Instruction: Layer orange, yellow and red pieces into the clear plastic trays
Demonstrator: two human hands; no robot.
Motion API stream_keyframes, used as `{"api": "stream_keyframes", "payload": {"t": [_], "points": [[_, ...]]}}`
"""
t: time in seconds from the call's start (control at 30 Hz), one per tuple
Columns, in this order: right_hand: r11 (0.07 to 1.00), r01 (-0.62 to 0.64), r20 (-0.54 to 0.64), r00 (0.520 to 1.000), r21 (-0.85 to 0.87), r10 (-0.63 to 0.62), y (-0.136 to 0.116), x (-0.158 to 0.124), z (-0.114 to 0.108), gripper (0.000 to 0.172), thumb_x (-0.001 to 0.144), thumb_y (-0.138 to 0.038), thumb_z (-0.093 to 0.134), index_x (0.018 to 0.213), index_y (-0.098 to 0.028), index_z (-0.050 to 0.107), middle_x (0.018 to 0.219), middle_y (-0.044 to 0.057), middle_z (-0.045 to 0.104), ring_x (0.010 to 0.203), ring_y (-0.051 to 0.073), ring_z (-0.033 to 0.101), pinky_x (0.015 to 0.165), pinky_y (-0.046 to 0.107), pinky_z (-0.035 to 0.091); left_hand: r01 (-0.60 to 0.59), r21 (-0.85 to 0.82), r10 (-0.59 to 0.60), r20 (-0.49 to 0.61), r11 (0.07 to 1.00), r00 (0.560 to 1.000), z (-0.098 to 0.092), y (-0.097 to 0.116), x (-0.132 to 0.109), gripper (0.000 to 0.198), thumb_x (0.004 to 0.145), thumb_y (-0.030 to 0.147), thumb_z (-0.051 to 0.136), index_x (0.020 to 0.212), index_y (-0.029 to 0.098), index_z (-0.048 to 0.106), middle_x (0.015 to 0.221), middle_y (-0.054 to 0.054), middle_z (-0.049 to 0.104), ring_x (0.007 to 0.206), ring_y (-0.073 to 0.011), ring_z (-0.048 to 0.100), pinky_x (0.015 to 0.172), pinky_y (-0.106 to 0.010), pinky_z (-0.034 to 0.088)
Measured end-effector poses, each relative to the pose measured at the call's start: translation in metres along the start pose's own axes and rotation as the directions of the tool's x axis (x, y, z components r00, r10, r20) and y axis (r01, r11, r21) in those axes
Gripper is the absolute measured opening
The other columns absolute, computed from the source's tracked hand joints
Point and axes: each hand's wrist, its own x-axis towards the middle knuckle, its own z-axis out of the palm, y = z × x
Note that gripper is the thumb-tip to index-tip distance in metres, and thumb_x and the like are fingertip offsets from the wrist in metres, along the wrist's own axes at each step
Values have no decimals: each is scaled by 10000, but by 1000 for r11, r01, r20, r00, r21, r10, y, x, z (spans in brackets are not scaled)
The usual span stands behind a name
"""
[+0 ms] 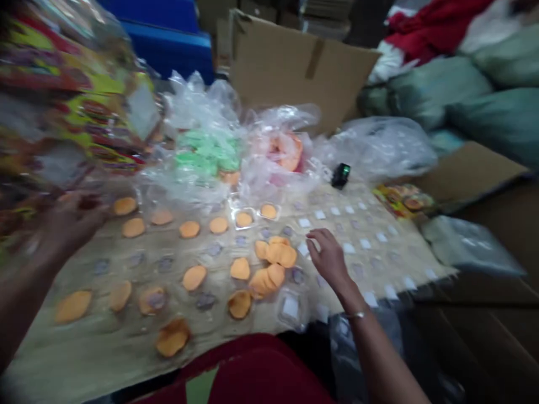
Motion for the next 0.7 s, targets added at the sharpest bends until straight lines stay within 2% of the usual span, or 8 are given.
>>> {"api": "stream_keyframes", "payload": {"t": [0.07,0.1,0.2,0.3,0.4,0.47,0.57,0.7], "points": [[998,-38,28,999,45,37,4,-16,-5,189,926,-287,468,933,-196,634,985,97,651,963,215,618,862,358,484,-32,-152,60,180,988,982,21,53,-43,397,803,494,548,1063,206,633,842,-36,661,714,-236,624,732,-436,530],[996,-54,48,998,67,51,6,-24,-6,183,926,-275,469,928,-193,633,968,90,651,948,208,617,853,344,479,-88,-215,153,307,973,939,34,82,-65,359,797,489,547,1003,217,660,836,-43,677,711,-242,627,720,-422,530],[987,-90,117,990,132,74,8,-45,-7,171,919,-262,483,905,-188,637,906,67,646,864,184,614,800,300,463,-309,-356,459,501,882,734,81,170,-116,274,829,396,535,928,200,700,928,-88,708,859,-257,639,803,-393,506],[978,-151,188,974,146,123,-2,-51,0,206,934,-290,472,877,-186,640,861,49,651,793,163,602,735,261,432,-538,-322,618,539,779,572,133,235,-128,236,817,202,531,982,185,699,1024,-116,699,1022,-270,592,936,-408,433],[964,-265,269,929,6,254,-21,-42,15,334,970,-377,426,787,-185,630,770,41,654,711,156,583,650,248,373,-618,-219,598,618,755,510,169,269,-120,206,729,176,650,931,175,689,1006,-130,675,1039,-297,550,948,-436,396],[952,-292,299,904,-93,307,-33,-31,28,397,973,-449,410,769,-185,625,763,49,660,701,162,579,620,252,340,-546,-290,596,589,786,546,179,277,-117,164,665,158,699,825,170,665,975,-130,653,1042,-308,524,930,-441,390],[959,-240,318,907,-148,276,-42,-23,46,358,936,-468,457,808,-179,624,824,68,669,729,172,581,615,257,330,-309,-495,556,495,812,667,174,273,-125,121,650,144,692,677,177,579,822,-79,613,922,-257,536,870,-395,415],[990,-114,297,946,-78,132,-34,-30,66,185,841,-321,506,771,-171,588,852,84,644,756,184,569,646,274,363,-79,-497,325,431,864,842,143,233,-145,92,778,252,600,818,173,577,757,-10,597,731,-158,549,701,-283,454]]}}
